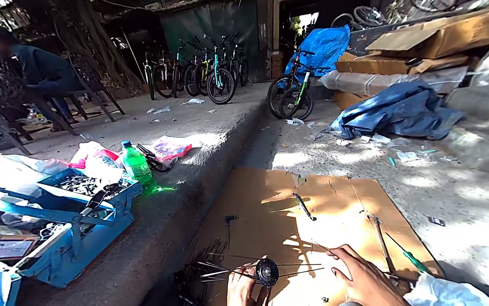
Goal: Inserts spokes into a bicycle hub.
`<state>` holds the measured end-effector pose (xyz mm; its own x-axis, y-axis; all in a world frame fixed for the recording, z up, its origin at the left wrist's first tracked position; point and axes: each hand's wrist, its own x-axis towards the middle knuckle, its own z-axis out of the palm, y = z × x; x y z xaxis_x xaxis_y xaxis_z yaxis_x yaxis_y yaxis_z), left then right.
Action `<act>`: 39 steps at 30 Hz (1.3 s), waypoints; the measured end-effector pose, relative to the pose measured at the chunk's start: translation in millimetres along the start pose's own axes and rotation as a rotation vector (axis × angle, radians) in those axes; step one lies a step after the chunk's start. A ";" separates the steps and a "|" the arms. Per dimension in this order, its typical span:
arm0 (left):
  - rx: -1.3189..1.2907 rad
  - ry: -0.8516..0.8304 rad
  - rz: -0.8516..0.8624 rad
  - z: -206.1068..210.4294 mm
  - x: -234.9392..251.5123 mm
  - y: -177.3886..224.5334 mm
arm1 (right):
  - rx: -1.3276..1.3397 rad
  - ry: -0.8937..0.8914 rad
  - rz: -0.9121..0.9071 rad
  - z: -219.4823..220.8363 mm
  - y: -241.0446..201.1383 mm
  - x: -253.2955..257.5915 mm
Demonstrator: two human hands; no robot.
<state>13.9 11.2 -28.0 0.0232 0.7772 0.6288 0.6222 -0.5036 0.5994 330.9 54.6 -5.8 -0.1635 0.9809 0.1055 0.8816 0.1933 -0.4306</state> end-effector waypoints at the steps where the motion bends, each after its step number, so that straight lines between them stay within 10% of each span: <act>1: 0.019 0.000 0.018 -1.8 0.2 0.0 | 0.023 -0.003 0.035 0.1 1.1 -2.1; 10: -0.155 -0.089 -0.034 -6.1 -2.8 -6.7 | 0.359 0.388 -0.208 -40.3 -48.4 -4.6; 17: -0.134 -0.113 0.014 -13.4 -2.5 -6.6 | 0.794 0.282 -0.480 -44.5 -117.7 -7.3; 31: -0.173 -0.184 -0.030 -10.4 -3.3 -8.5 | 0.526 -0.002 -0.381 -8.6 -122.4 14.7; 39: -0.166 -0.203 -0.087 -10.2 -2.1 -8.3 | -0.025 0.217 -0.630 -1.8 -134.8 15.3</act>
<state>0.7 9.9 -29.2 0.1415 0.8717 0.4692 0.4927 -0.4731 0.7303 210.4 43.5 55.4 -0.5601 0.6536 0.5089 0.6572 0.7246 -0.2073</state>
